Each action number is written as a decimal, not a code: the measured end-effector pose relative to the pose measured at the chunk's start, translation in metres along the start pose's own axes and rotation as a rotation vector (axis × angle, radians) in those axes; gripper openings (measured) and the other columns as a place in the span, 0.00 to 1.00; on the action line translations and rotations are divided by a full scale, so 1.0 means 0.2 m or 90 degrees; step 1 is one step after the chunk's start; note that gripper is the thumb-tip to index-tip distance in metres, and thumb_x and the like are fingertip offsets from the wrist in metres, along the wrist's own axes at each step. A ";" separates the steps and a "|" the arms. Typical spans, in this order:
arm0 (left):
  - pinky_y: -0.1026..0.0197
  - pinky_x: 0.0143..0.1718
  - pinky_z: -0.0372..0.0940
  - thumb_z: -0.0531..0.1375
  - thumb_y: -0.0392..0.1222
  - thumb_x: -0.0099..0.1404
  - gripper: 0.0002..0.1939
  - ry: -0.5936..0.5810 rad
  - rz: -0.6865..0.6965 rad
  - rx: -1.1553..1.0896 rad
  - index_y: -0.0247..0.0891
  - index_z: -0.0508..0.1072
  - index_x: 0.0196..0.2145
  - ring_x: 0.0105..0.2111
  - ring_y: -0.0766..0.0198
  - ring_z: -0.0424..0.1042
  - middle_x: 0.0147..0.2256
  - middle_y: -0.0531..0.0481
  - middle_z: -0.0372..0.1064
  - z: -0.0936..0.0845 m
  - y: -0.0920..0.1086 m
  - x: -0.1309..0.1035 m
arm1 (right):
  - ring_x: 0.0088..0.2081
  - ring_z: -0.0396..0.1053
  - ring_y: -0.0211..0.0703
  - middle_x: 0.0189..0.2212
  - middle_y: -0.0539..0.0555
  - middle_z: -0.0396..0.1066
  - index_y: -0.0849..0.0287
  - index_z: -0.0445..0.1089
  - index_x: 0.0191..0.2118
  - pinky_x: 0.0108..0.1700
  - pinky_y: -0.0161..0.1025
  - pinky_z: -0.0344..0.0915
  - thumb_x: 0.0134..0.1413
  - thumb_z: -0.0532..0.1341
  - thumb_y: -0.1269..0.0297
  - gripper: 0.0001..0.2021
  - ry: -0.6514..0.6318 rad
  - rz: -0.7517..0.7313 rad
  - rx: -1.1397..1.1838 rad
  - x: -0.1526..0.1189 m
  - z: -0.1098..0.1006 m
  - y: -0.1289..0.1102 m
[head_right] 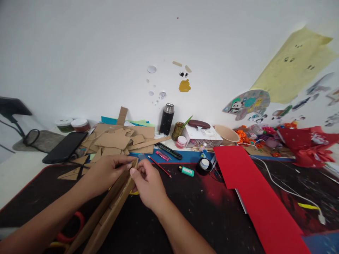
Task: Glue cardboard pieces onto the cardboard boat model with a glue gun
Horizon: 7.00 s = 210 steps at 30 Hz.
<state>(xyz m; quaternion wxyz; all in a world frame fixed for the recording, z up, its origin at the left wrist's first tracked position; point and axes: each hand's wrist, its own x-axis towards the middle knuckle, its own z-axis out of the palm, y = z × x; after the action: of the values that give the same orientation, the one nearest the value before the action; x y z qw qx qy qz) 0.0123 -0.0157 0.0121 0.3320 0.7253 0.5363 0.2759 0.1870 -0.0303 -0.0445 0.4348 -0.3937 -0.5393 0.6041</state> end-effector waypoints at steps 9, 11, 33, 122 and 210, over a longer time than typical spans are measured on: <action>0.55 0.48 0.73 0.54 0.45 0.69 0.20 0.033 -0.003 0.065 0.46 0.87 0.45 0.48 0.48 0.84 0.47 0.49 0.87 0.00 0.01 -0.02 | 0.26 0.67 0.37 0.28 0.44 0.64 0.54 0.64 0.38 0.27 0.34 0.71 0.65 0.67 0.45 0.18 -0.004 0.005 -0.017 0.00 0.00 0.00; 0.55 0.50 0.73 0.54 0.46 0.69 0.22 0.040 -0.015 0.074 0.46 0.87 0.49 0.50 0.48 0.83 0.49 0.48 0.86 0.00 0.01 -0.02 | 0.26 0.66 0.37 0.27 0.44 0.63 0.53 0.64 0.37 0.26 0.34 0.71 0.64 0.67 0.46 0.18 -0.002 0.005 -0.024 0.00 -0.01 -0.01; 0.51 0.50 0.74 0.54 0.45 0.69 0.22 0.034 -0.001 0.068 0.49 0.87 0.50 0.49 0.48 0.84 0.49 0.51 0.87 -0.01 0.02 -0.01 | 0.26 0.68 0.36 0.27 0.43 0.63 0.54 0.65 0.37 0.27 0.33 0.73 0.66 0.67 0.48 0.16 -0.012 -0.002 0.001 -0.01 -0.01 -0.03; 0.51 0.50 0.74 0.56 0.46 0.68 0.22 0.043 -0.017 0.045 0.47 0.87 0.51 0.48 0.48 0.84 0.48 0.50 0.87 -0.01 0.03 -0.01 | 0.25 0.65 0.36 0.27 0.43 0.61 0.54 0.63 0.36 0.27 0.34 0.72 0.66 0.66 0.49 0.16 -0.004 -0.008 -0.012 -0.01 0.00 -0.03; 0.50 0.52 0.76 0.56 0.48 0.67 0.22 0.046 -0.020 0.065 0.45 0.88 0.49 0.46 0.46 0.85 0.47 0.47 0.87 -0.02 0.05 -0.01 | 0.26 0.65 0.36 0.27 0.43 0.60 0.53 0.63 0.38 0.26 0.32 0.72 0.67 0.65 0.50 0.14 0.008 -0.034 -0.026 -0.01 0.01 -0.01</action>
<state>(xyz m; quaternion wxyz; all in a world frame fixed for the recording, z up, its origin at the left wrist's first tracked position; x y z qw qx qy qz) 0.0137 -0.0194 0.0219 0.2791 0.7222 0.5729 0.2689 0.1866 -0.0326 -0.0433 0.4459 -0.3919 -0.5593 0.5787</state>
